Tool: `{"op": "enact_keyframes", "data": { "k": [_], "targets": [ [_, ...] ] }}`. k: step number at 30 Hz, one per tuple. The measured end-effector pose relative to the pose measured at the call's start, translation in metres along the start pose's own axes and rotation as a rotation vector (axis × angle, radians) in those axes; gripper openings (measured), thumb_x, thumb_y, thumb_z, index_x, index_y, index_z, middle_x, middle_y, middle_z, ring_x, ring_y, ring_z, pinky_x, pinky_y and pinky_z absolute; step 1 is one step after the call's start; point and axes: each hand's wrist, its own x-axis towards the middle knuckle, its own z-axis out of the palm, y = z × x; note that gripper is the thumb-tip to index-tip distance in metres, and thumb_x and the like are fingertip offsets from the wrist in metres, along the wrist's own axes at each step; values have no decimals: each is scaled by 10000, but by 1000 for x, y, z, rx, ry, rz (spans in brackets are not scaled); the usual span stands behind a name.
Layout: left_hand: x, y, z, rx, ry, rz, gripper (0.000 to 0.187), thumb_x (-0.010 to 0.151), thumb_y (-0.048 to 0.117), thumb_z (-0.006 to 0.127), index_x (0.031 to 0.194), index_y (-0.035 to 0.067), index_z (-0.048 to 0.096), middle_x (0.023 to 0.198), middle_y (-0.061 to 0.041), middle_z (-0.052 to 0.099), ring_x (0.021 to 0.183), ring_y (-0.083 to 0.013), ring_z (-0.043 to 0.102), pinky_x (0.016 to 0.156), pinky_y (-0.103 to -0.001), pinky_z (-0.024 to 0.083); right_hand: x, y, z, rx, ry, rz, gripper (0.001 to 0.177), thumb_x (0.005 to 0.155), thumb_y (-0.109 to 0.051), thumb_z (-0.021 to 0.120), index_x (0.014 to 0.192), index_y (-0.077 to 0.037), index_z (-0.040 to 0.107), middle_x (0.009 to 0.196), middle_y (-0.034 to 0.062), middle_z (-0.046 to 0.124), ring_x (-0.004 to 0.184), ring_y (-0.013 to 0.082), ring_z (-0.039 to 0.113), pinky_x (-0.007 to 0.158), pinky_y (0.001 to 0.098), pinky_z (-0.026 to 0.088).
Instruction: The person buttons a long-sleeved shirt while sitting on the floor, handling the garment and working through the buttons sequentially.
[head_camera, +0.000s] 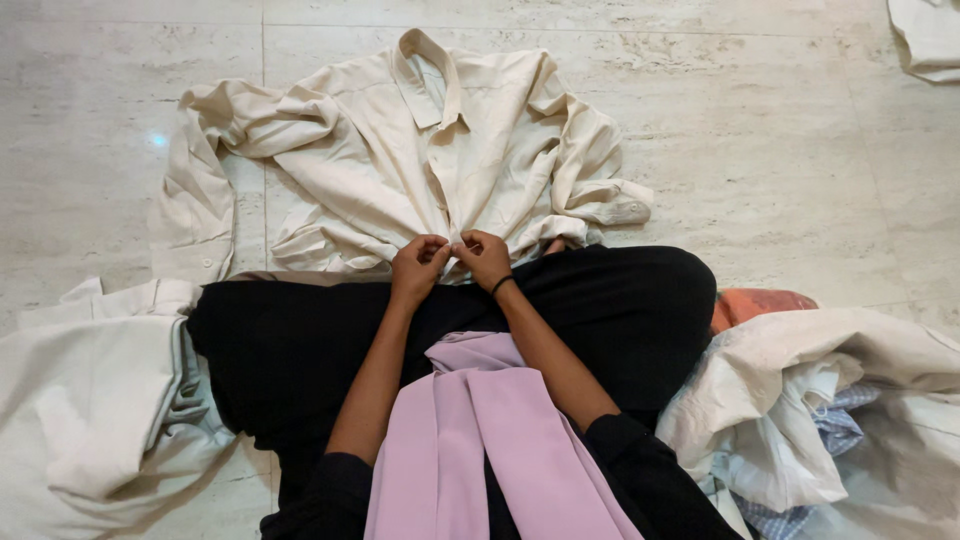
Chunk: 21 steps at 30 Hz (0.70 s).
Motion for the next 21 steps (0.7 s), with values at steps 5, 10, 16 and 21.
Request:
{"op": "enact_keyframes", "data": {
  "k": [5, 10, 16, 21],
  "targets": [
    [-1, 3, 1, 51, 27, -8, 194, 910, 152, 765, 1047, 22, 720, 863, -30, 753, 750, -76, 674, 644, -227, 531, 0, 0, 1, -56, -5, -5, 206, 859, -109, 785, 980, 21, 681, 763, 47, 682, 650, 97, 655, 587, 260, 544],
    [-2, 7, 0, -18, 46, -77, 195, 906, 147, 767, 1042, 19, 714, 832, -41, 745, 682, -101, 645, 581, -260, 502, 4, 11, 0, 62, -69, -6, 202, 861, -157, 790, 960, -11, 693, 785, -9, 703, 699, 71, 656, 614, 224, 546],
    [1, -3, 0, 97, 62, 151, 168, 923, 135, 758, 1053, 27, 747, 888, -36, 774, 788, -83, 708, 713, -233, 560, 4, 9, -2, 94, -97, 141, 219, 910, -176, 781, 1036, -4, 731, 859, 19, 734, 720, 98, 651, 595, 237, 477],
    [3, -11, -3, -19, 62, 40, 191, 916, 128, 761, 1066, 10, 746, 858, -49, 750, 736, -77, 663, 639, -234, 526, 1, -10, -4, 191, -132, 297, 239, 948, -238, 684, 1089, -51, 729, 934, 4, 741, 836, 124, 737, 651, 239, 533]
  ]
}}
